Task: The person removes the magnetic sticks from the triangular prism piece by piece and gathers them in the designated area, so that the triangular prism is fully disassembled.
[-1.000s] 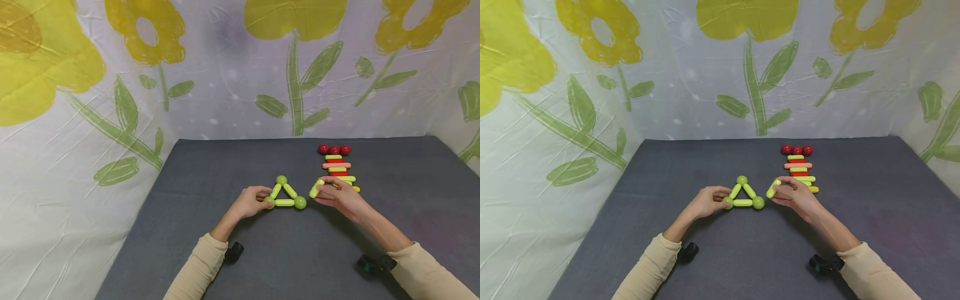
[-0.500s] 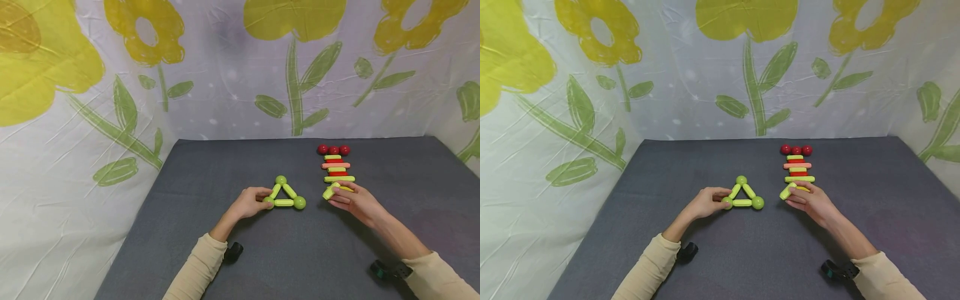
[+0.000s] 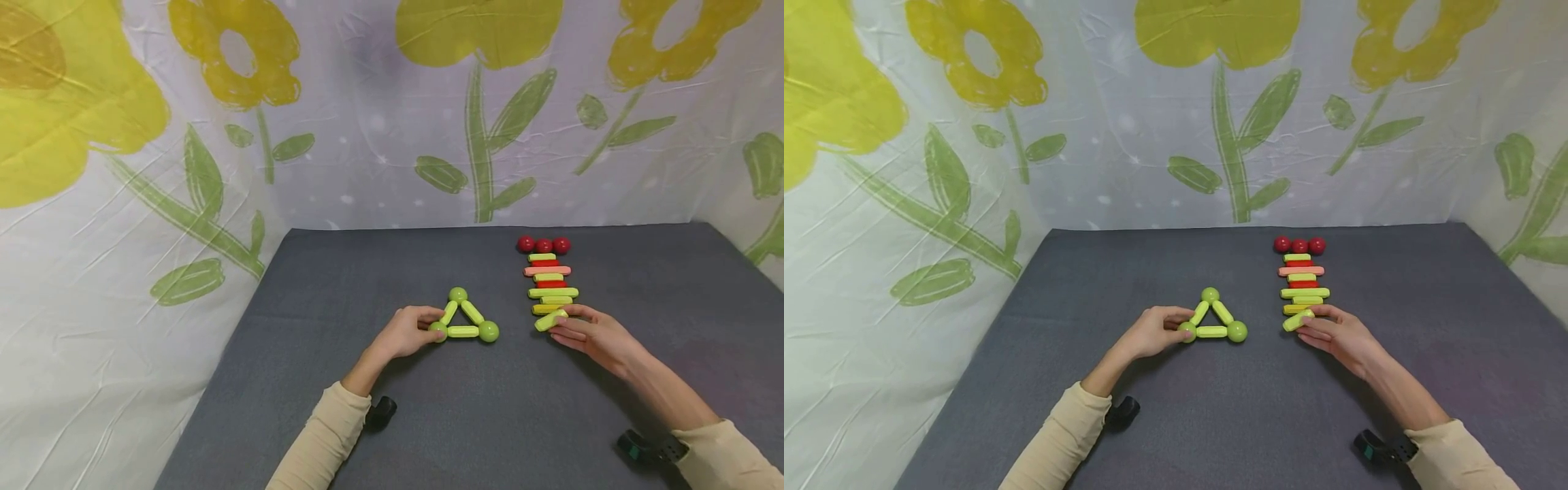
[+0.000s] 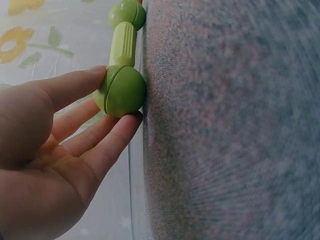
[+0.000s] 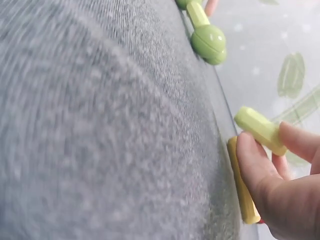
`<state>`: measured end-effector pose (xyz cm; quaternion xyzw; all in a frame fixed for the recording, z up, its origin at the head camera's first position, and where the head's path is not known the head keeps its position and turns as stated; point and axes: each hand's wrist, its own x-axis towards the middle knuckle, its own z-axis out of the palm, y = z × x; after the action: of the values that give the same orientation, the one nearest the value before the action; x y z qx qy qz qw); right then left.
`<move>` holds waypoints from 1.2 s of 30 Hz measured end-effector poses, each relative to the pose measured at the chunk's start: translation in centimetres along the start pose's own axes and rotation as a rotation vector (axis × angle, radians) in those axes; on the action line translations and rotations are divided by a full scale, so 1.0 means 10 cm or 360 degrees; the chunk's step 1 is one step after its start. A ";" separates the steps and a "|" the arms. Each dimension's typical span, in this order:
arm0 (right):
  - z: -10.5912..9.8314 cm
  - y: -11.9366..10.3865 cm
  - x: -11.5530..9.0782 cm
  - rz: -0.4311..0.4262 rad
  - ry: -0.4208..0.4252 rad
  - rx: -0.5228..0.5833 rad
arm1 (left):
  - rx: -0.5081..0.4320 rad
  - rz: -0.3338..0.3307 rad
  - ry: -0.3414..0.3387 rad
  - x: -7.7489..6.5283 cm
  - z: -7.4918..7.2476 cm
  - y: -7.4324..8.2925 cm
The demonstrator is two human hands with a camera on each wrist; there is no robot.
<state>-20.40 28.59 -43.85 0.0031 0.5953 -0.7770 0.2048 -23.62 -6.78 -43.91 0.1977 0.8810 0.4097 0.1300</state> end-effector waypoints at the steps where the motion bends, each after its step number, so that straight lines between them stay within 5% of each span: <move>1: -0.01 0.00 0.00 0.0000 0.0000 -0.0005 | -0.0001 -0.0002 0.0000 0.00 0.00 0.00; 16: -0.12 0.00 -0.02 0.0176 0.0295 -0.0319 | 0.0008 -0.0003 -0.0007 0.01 0.01 -0.02; 22: -0.11 -0.02 -0.02 0.0245 0.0386 -0.0347 | 0.0010 0.0005 -0.0006 0.01 0.01 -0.02; 36: -0.14 -0.06 -0.08 0.0221 0.0366 -0.0210 | -0.0004 -0.0014 -0.0006 0.00 0.00 -0.01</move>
<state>-20.20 30.30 -43.48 0.1197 0.6628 -0.7147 0.1883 -23.69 -6.81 -43.99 0.1944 0.8811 0.4099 0.1338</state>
